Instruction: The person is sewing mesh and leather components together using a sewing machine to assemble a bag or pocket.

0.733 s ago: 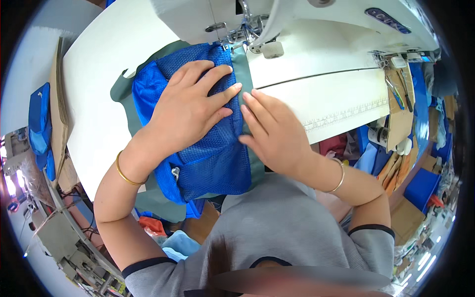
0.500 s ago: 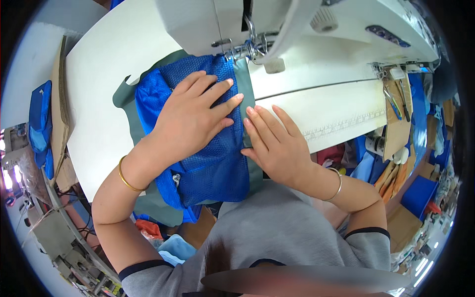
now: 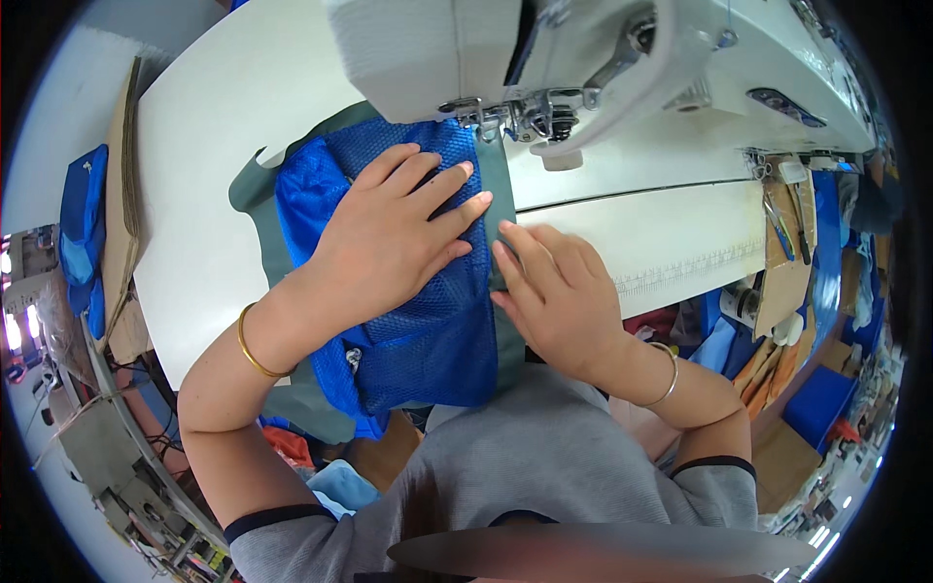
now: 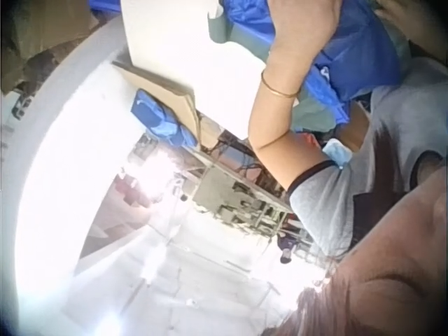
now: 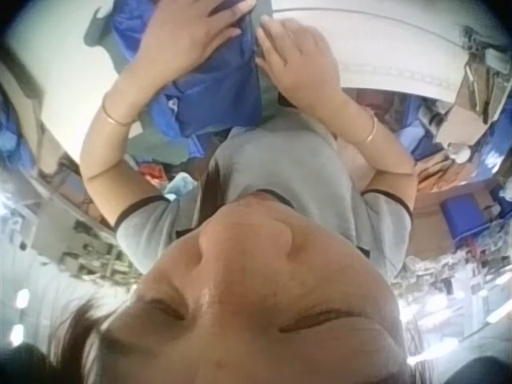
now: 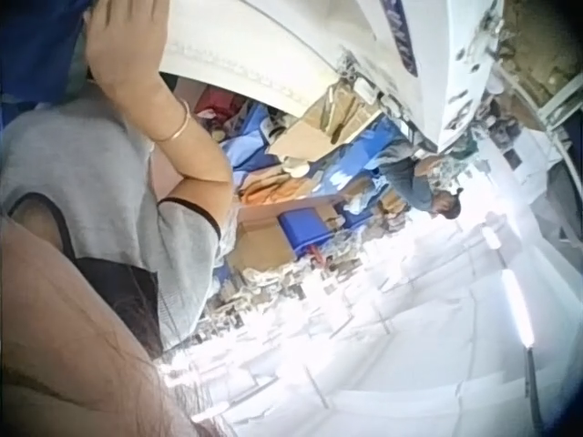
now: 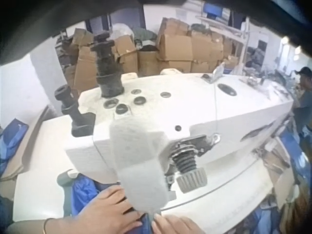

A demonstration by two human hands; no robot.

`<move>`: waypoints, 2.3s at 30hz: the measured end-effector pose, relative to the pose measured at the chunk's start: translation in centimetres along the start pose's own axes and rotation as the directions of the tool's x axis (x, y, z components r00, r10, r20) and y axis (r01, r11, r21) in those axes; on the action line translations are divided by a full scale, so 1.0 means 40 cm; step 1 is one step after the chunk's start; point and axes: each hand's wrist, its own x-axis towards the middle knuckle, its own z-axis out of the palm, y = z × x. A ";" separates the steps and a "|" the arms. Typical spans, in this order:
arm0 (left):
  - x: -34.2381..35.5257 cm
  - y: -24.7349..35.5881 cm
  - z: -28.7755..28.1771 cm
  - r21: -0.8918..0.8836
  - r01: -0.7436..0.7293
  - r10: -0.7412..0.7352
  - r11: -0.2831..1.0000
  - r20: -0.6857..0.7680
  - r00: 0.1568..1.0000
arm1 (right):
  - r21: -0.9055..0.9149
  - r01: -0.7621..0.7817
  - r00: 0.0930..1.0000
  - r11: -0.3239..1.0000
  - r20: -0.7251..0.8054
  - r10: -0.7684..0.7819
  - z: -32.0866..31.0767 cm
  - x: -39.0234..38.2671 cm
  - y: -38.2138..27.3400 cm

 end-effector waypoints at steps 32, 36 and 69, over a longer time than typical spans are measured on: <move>0.001 -0.005 -0.001 -0.011 -0.027 0.027 1.000 -0.001 1.000 | 0.220 0.006 0.977 0.975 -0.210 0.042 0.048 0.012 0.016; 0.000 -0.008 0.004 -0.022 -0.015 0.014 1.000 -0.016 1.000 | 0.199 0.031 0.985 0.980 -0.171 0.004 0.044 0.002 0.018; -0.027 0.061 -0.104 0.183 -0.121 0.117 0.976 0.032 0.993 | 0.028 0.033 0.970 0.999 -0.243 -0.025 0.068 0.081 0.131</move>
